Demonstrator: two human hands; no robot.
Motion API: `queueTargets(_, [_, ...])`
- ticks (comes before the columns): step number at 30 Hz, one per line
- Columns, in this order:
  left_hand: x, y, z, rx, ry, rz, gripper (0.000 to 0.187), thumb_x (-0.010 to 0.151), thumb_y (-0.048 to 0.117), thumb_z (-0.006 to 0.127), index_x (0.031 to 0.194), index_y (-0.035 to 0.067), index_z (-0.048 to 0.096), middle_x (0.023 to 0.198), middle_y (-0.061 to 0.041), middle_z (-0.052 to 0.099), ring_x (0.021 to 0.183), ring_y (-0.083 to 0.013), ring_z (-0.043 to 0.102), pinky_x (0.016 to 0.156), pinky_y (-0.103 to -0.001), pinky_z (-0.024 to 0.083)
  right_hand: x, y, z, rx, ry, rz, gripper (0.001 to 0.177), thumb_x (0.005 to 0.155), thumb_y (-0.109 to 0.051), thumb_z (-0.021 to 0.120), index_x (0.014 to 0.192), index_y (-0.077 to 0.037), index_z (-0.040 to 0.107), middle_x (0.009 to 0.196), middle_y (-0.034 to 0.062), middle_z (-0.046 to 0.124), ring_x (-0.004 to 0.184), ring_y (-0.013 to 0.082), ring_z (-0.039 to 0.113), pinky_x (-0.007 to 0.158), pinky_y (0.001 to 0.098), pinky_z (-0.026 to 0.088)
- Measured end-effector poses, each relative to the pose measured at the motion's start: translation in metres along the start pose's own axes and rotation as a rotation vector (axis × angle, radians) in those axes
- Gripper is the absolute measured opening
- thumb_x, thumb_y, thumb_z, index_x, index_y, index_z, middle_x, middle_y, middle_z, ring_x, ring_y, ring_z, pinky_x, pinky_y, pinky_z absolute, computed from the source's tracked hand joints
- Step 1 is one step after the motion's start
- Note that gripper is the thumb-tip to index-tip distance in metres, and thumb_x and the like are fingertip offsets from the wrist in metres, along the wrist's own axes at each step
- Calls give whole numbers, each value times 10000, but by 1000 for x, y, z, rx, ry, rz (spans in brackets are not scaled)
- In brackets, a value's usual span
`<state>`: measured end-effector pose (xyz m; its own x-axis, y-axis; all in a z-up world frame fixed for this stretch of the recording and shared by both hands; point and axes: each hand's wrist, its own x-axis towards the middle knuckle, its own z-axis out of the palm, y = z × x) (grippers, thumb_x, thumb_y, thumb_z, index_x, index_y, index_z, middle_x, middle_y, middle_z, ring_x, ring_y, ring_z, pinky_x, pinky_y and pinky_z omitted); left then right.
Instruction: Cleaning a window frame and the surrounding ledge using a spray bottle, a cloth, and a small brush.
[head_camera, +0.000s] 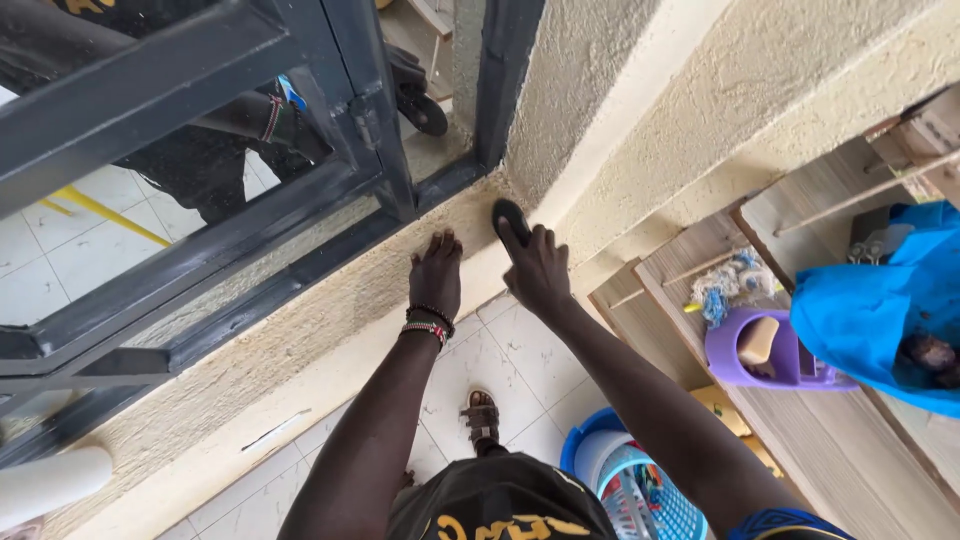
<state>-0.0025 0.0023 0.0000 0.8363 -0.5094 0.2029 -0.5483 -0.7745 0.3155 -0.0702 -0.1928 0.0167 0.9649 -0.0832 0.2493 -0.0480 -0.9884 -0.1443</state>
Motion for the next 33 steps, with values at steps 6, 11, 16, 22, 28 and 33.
queueTargets(6, [1,2,0,-9,-4,-41,324,974,64,509,1270,50,640,1546,-82,510,1457,-274,453,1067,-662,434,-5,-19,-1,-16,-138,29,896,775,-127,737,1595,-269,406,1123,243,487,966,390,535,691,533,512])
queueTargets(11, [-2,2,3,9,-25,-14,340,956,69,504,1269,36,632,1538,-105,504,1438,-287,447,1037,-664,433,29,-3,-1,-68,-69,0,876,764,-124,760,1562,-287,436,1128,215,505,978,382,549,693,542,507])
queueTargets(16, [-2,-4,0,-28,55,18,379,961,28,494,1317,49,623,1563,-78,512,1440,-268,465,1074,-629,453,8,8,1,-73,-53,33,880,753,-111,760,1558,-282,447,1134,235,504,974,395,547,695,543,511])
queueTargets(22, [-6,1,-3,-1,-26,3,336,958,38,495,1269,58,621,1539,-90,513,1443,-266,460,1038,-635,448,37,-2,19,-16,-24,44,880,742,-127,769,1547,-280,446,1157,264,491,1000,439,547,690,554,523])
queueTargets(28, [-4,-10,10,-114,50,0,347,938,37,509,1249,98,648,1517,-76,526,1426,-277,451,1046,-659,423,16,-3,11,70,-106,96,939,718,-151,759,1579,-294,415,1157,274,484,1005,473,546,728,582,539])
queueTargets(33, [-8,-10,14,-18,-25,12,397,912,14,556,1304,48,606,1531,-112,525,1448,-301,448,1057,-649,433,92,-35,40,169,-115,371,896,755,-223,739,1564,-227,352,1308,369,450,1093,521,562,789,572,566])
